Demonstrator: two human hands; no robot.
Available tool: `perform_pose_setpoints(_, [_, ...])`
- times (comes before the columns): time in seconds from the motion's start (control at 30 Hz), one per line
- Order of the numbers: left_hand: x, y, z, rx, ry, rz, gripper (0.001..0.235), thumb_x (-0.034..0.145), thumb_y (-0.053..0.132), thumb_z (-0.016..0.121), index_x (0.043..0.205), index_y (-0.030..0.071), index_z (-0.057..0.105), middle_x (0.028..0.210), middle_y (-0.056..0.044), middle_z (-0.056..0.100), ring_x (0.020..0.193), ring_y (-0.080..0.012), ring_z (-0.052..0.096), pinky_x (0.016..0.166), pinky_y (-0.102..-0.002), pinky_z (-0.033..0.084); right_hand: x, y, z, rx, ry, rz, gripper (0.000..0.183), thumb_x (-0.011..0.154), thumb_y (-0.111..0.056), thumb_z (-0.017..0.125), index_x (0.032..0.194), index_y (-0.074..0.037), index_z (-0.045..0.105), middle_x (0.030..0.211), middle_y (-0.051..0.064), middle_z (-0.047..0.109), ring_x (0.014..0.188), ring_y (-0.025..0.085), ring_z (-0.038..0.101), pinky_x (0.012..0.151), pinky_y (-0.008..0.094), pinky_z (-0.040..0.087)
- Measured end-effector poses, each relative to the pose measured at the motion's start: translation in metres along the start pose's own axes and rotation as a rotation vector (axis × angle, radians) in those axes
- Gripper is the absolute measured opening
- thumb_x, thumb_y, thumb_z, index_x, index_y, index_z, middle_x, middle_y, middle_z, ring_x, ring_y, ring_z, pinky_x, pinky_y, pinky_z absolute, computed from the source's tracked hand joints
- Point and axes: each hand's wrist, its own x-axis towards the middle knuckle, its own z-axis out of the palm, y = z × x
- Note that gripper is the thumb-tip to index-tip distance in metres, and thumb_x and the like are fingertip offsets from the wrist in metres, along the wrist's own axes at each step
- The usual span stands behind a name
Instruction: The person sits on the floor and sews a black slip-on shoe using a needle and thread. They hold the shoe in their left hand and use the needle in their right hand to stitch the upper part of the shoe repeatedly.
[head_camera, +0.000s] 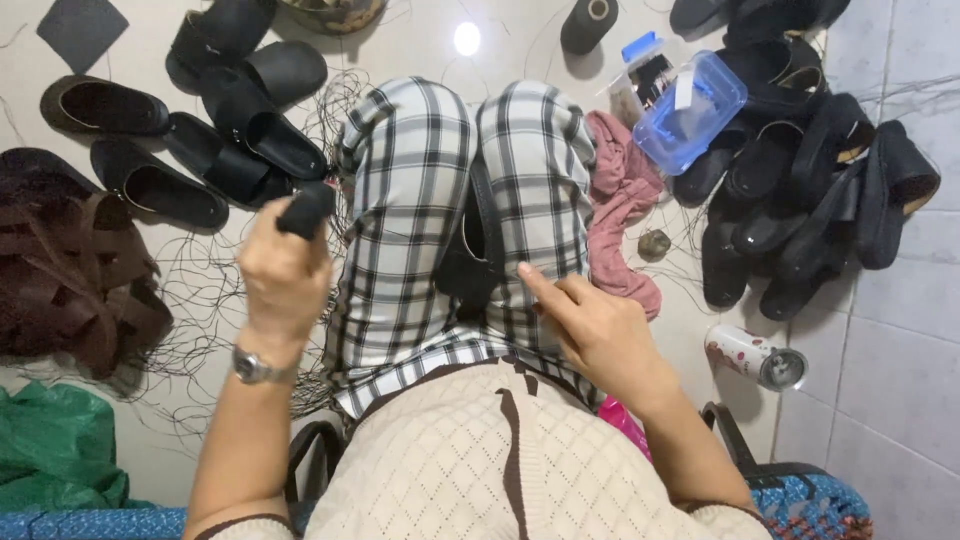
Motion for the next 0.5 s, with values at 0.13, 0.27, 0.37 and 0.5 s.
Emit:
perform_pose_setpoints(0.13, [0.014,-0.039,-0.007,0.097,0.021,0.046,0.009,0.102,-0.002,0.065,0.093,-0.001,0.068,0.087,-0.010,0.063,0.078,-0.0267,0.066,0.073,-0.033,0.053,0.003,-0.003,0.000,-0.038,-0.010,-0.007,0.048,0.093,-0.017,0.059,0.141,-0.024,0.060,0.084,0.002,0.065,0.067,0.026,0.068,0.056,0.038,0.056])
perform_pose_setpoints(0.27, [0.044,0.014,-0.057,0.479,-0.067,-0.038,0.009,0.091,0.002,0.084,0.094,0.001,0.076,0.119,-0.015,0.069,0.116,-0.0266,0.060,0.106,-0.043,0.038,0.003,-0.004,-0.004,0.015,0.062,0.034,0.058,0.088,-0.007,0.070,0.144,-0.014,0.057,0.083,0.000,0.058,0.051,0.012,0.047,0.044,0.028,0.039])
perform_pose_setpoints(0.37, [0.026,0.067,-0.045,0.087,-0.198,0.092,0.008,0.072,0.010,0.070,0.072,0.002,0.073,0.117,-0.029,0.064,0.095,-0.0363,0.057,0.086,-0.046,0.045,-0.001,0.007,0.012,0.020,0.118,0.137,0.048,0.096,-0.020,0.059,0.143,-0.026,0.060,0.094,0.000,0.066,0.069,0.025,0.070,0.060,0.038,0.056])
perform_pose_setpoints(0.5, [0.014,0.115,-0.014,-0.376,-0.356,0.212,0.020,0.086,0.007,0.071,0.100,-0.007,0.074,0.120,-0.025,0.068,0.102,-0.0391,0.070,0.074,-0.046,0.056,0.010,-0.006,0.006,0.018,0.144,0.107,0.046,0.096,-0.019,0.059,0.141,-0.023,0.062,0.095,0.002,0.066,0.069,0.027,0.070,0.058,0.039,0.056])
